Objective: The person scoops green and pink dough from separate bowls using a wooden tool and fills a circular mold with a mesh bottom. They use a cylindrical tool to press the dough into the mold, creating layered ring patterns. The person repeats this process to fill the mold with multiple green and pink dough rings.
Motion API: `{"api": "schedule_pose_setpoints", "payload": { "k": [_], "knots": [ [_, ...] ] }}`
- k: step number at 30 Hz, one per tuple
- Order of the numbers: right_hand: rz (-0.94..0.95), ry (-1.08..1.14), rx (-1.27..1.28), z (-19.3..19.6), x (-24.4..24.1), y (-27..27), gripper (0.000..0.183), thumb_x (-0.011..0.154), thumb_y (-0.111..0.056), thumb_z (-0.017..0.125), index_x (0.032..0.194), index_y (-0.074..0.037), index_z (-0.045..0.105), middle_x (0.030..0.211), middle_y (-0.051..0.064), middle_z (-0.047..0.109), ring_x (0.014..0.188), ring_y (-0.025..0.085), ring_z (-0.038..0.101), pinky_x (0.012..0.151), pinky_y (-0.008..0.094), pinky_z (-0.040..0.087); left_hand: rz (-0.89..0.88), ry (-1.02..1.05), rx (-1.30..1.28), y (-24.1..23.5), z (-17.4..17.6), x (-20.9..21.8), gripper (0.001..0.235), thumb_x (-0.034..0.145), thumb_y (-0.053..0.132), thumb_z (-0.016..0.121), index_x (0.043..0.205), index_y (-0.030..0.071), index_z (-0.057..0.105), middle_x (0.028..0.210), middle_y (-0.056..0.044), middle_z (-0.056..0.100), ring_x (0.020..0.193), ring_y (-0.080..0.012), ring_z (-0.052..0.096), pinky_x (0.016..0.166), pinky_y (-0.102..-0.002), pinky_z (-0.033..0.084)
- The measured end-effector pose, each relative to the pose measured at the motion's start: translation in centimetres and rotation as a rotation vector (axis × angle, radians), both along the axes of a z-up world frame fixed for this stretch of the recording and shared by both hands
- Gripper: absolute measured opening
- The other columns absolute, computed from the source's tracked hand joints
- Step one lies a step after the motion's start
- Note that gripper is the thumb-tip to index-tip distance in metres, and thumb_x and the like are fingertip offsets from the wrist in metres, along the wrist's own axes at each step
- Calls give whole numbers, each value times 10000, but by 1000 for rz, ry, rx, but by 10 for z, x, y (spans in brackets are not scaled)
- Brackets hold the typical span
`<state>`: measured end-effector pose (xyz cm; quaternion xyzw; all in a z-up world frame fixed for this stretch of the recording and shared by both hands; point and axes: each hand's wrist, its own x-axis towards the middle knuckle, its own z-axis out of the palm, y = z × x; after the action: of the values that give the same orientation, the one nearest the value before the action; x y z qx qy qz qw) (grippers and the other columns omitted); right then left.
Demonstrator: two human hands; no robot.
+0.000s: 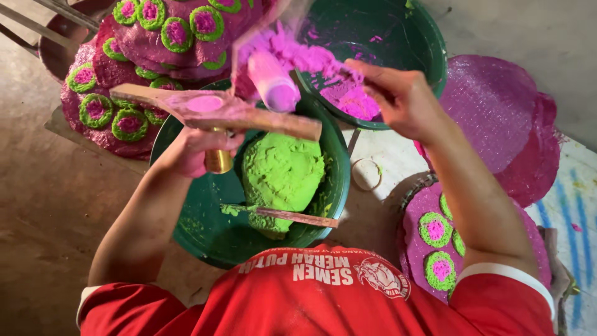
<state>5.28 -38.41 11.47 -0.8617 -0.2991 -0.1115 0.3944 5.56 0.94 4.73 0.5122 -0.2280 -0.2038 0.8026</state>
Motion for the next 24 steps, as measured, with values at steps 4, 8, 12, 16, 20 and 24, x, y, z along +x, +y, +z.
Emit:
{"api": "schedule_pose_setpoints", "payload": {
  "k": [4,8,12,16,20,24],
  "knots": [
    [57,32,-22,-50,9,27,339,1006,2,664,1329,-98,656,1288,157,703,1179,218,674,1006,352,530,107,-513,-136,-30,13,8,321,893,74,654,1210,54,611,1006,-58,626,776,-126,590,634,-284,518],
    [-173,-200,-400,-103,13,40,127,948,-171,757,1072,-189,776,933,128,742,886,325,711,773,460,511,199,-1111,90,-39,29,14,196,909,55,649,1094,107,613,1088,-97,612,898,-183,616,686,-301,553],
    [-533,343,-138,-92,25,-14,390,1004,-162,561,1369,-213,689,980,176,713,862,321,719,776,436,534,195,-288,130,-41,38,-3,226,861,68,693,1079,33,641,987,-48,626,877,-160,605,733,-292,509],
    [-562,-119,-417,-53,17,-45,411,1098,-298,641,1465,-117,604,1392,194,640,1180,385,636,950,483,493,9,28,-15,-72,30,-21,302,777,41,707,1072,39,641,944,-34,600,859,-139,586,726,-282,494],
    [63,44,663,-43,-37,-2,865,1040,-545,650,1671,-161,200,1575,184,468,1377,299,545,1174,406,417,-318,221,-103,-119,8,-48,354,731,23,677,1083,-6,654,938,-72,615,855,-166,599,723,-301,496],
    [255,267,1356,-38,-110,28,952,957,-558,645,1585,61,288,1320,269,574,1107,291,652,924,356,540,-590,344,-19,-153,3,-80,421,760,21,692,1178,-21,675,975,-77,649,893,-178,619,768,-320,516]
  ]
}}
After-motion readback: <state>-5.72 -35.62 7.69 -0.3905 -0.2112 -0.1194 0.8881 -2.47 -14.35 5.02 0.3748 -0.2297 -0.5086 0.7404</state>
